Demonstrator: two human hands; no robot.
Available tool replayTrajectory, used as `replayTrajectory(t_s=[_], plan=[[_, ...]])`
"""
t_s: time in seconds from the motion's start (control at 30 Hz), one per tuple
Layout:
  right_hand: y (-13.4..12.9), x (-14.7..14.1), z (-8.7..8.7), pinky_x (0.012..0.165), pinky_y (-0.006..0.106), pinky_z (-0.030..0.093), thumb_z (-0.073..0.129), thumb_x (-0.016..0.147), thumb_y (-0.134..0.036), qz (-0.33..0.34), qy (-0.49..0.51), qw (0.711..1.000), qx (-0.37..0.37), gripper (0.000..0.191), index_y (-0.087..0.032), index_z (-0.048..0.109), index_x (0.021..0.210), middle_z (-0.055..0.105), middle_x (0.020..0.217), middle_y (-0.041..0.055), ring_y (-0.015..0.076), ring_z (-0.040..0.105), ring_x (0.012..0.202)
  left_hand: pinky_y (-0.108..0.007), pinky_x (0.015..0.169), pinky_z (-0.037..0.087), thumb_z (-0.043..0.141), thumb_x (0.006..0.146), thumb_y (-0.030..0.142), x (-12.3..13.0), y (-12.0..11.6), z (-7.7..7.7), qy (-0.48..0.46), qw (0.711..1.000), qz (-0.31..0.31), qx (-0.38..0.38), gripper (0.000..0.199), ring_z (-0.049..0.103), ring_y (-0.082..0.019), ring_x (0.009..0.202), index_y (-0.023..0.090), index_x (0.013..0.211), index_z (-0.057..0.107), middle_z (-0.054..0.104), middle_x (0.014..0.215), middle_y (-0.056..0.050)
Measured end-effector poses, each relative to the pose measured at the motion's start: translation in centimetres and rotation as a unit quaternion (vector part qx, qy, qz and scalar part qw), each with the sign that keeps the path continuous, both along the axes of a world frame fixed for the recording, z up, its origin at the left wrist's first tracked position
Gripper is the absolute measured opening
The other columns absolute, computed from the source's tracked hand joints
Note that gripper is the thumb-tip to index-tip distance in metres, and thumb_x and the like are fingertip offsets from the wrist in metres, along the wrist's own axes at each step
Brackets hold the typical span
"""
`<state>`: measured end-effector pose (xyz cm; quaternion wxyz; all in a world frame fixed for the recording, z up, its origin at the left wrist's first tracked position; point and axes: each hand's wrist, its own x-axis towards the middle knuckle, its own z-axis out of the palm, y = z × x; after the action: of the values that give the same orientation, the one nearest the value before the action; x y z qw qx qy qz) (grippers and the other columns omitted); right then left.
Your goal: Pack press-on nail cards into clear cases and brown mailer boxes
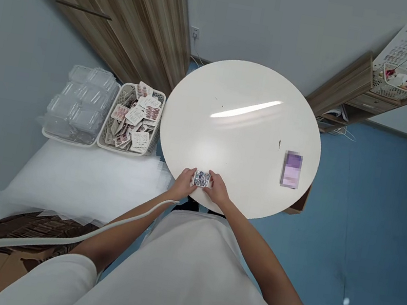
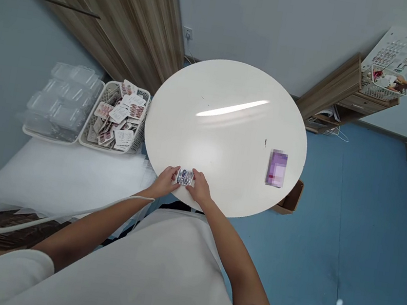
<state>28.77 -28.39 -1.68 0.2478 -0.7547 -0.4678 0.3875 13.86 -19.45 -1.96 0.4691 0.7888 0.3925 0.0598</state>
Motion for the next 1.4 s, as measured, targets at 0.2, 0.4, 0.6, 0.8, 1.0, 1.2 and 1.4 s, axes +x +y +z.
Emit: replayTrajectory(t_s=[0.2,0.4,0.6,0.8,1.0,1.2,1.4], plan=[[1.4,-1.5,-0.8,0.077,0.031,0.041,0.056,0.069,-0.015,-0.015,-0.043,0.998,-0.038,0.066,-0.022,0.029,0.129,0.047,0.106,0.0078,0.0200,0.049,0.096,-0.031,0.071,0.043,0.054,0.064,0.010,0.1,0.5,-0.9,0.038,0.999,0.026,0.002,0.063,0.050,-0.016,0.074,0.015,0.124,0.038,0.045,0.097,-0.007],[1.9,-2.3,-0.2,0.073,0.032,0.042,0.051,0.071,-0.013,-0.032,-0.075,0.996,-0.047,0.061,-0.019,0.029,0.128,0.047,0.106,0.0111,0.0229,0.049,0.094,-0.032,0.071,0.043,0.054,0.064,0.010,0.4,0.1,-0.3,0.059,0.997,0.059,-0.005,0.065,0.051,-0.020,0.081,0.015,0.126,0.036,0.045,0.101,-0.010],[0.6,-2.7,-0.1,0.079,0.035,0.043,0.054,0.069,-0.021,-0.084,0.017,0.996,-0.030,0.063,-0.021,0.030,0.128,0.043,0.110,0.0095,0.0204,0.049,0.095,-0.035,0.085,0.040,0.060,0.064,0.019,-0.2,-1.2,-0.1,0.009,0.976,0.176,-0.128,0.066,0.049,-0.022,0.101,0.019,0.126,0.037,0.041,0.117,-0.012],[-0.6,-2.6,0.3,0.080,0.034,0.046,0.059,0.067,-0.028,-0.216,0.227,0.949,-0.033,0.061,-0.024,0.036,0.123,0.046,0.117,0.0086,0.0177,0.051,0.098,-0.037,0.090,0.038,0.059,0.063,0.015,-1.0,-2.3,-0.2,-0.038,0.951,0.212,-0.223,0.068,0.042,-0.024,0.114,0.021,0.127,0.036,0.039,0.130,-0.011],[0.1,-3.2,0.8,0.088,0.037,0.044,0.058,0.064,-0.020,-0.258,0.288,0.922,-0.015,0.059,-0.023,0.040,0.120,0.046,0.122,0.0093,0.0182,0.049,0.105,-0.038,0.095,0.034,0.058,0.061,0.012,-1.1,-2.3,-1.3,-0.068,0.942,0.226,-0.238,0.069,0.039,-0.024,0.118,0.020,0.126,0.037,0.041,0.129,-0.011],[2.1,-4.2,1.5,0.093,0.037,0.040,0.058,0.064,-0.019,-0.245,0.311,0.918,-0.020,0.059,-0.023,0.039,0.120,0.043,0.127,0.0090,0.0177,0.046,0.111,-0.037,0.100,0.030,0.058,0.061,0.011,-1.8,-1.0,-1.8,-0.085,0.938,0.249,-0.225,0.069,0.038,-0.023,0.120,0.018,0.126,0.037,0.041,0.130,-0.011],[5.0,-5.6,1.1,0.096,0.036,0.037,0.058,0.066,-0.020,-0.215,0.333,0.918,-0.005,0.060,-0.024,0.037,0.122,0.040,0.131,0.0073,0.0177,0.044,0.115,-0.037,0.101,0.028,0.057,0.062,0.012,-3.1,1.9,-1.4,-0.081,0.931,0.285,-0.212,0.069,0.035,-0.024,0.122,0.018,0.128,0.036,0.039,0.132,-0.011]])
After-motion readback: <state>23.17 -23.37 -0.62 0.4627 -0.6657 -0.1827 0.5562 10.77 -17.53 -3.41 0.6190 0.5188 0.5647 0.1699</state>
